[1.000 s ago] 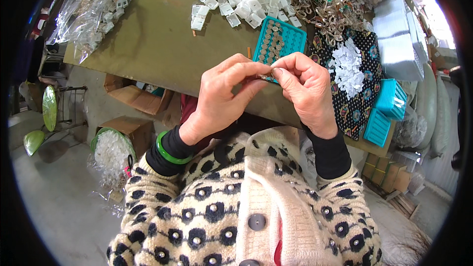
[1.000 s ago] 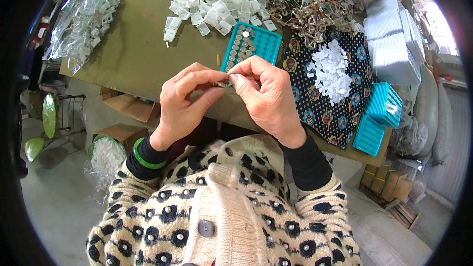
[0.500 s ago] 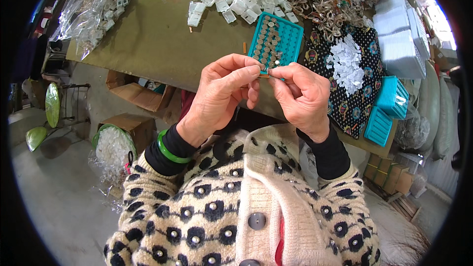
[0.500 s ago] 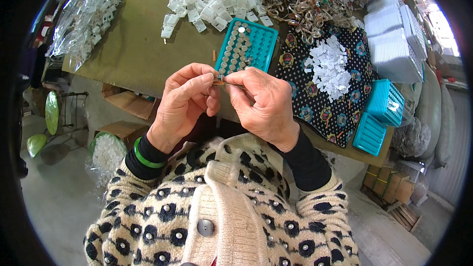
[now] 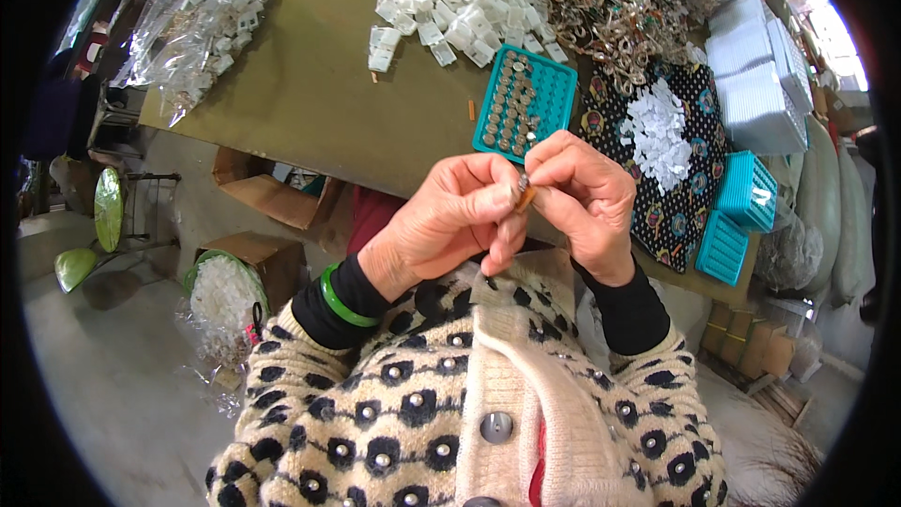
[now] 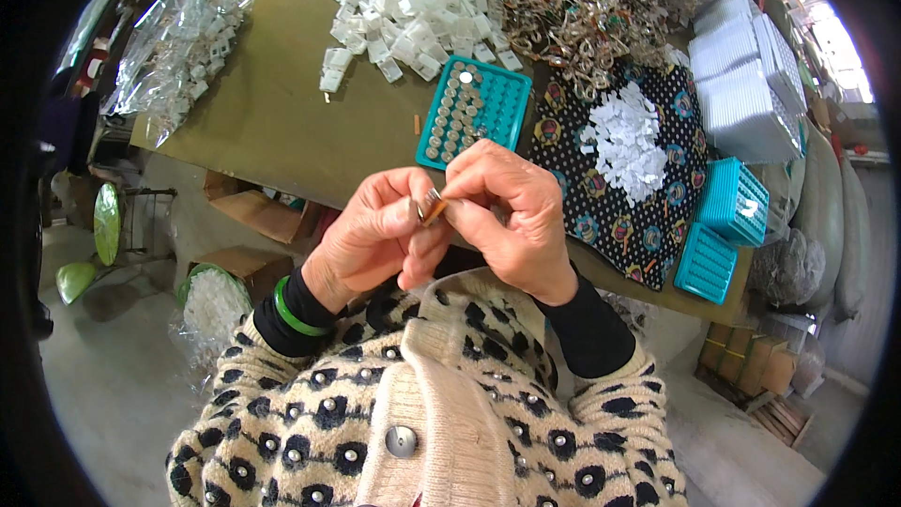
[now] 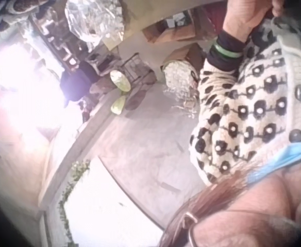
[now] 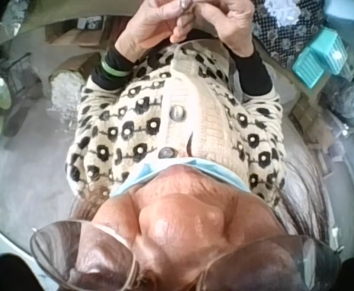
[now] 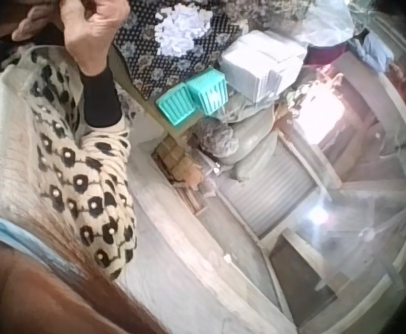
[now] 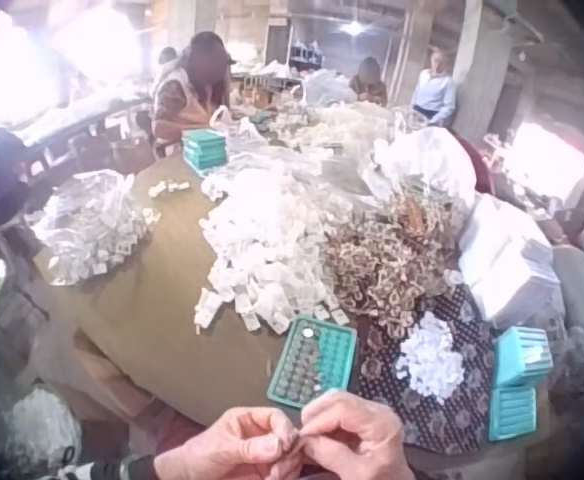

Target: The person assembles small electronic components by hand, inserting metal pins and circular parts into white plastic housings. They repeatedly pick parts from a teal tray and the table, align and press them into the housings, and set the assembled units aside.

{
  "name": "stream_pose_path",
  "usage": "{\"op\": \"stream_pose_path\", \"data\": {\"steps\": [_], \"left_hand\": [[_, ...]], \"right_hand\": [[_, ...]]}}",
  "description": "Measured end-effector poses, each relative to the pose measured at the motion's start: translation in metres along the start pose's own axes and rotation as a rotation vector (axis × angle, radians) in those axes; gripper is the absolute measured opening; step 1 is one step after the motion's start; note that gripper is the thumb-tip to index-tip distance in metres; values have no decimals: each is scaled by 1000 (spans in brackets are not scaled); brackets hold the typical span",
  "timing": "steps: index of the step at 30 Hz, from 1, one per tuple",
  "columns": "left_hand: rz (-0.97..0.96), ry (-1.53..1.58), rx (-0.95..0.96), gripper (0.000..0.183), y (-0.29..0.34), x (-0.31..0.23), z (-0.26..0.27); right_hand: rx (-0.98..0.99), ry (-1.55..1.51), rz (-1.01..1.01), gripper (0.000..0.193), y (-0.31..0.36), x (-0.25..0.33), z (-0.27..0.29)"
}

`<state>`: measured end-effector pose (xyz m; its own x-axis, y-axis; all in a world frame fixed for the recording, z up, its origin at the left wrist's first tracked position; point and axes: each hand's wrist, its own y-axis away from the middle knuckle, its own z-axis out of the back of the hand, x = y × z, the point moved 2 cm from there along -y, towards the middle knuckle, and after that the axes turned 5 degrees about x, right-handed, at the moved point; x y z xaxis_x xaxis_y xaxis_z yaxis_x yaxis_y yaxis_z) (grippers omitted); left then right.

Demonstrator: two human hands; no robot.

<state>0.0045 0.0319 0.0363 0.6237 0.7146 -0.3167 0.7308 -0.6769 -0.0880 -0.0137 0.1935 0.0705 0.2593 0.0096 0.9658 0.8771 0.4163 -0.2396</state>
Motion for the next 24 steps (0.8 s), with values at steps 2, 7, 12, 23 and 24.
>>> {"op": "stream_pose_path", "data": {"steps": [2, 7, 12, 23, 24], "left_hand": [[11, -19, 42, 17, 2, -1, -2], [-57, 23, 91, 19, 6, -7, 0], [-48, 2, -80, 21, 11, -17, 5], [-480, -2233, -824, 28, -19, -139, 52], [-379, -2311, -847, 30, -24, -142, 59]], "right_hand": [[-2, -221, -61, 6, 0, 0, 0], [57, -419, -382, 9, -2, 2, -6], [26, 453, 175, 20, -7, 13, -25], [-47, -176, -327, 11, -6, -4, -32], [-46, -209, -366, 11, -7, -5, -33]]}}
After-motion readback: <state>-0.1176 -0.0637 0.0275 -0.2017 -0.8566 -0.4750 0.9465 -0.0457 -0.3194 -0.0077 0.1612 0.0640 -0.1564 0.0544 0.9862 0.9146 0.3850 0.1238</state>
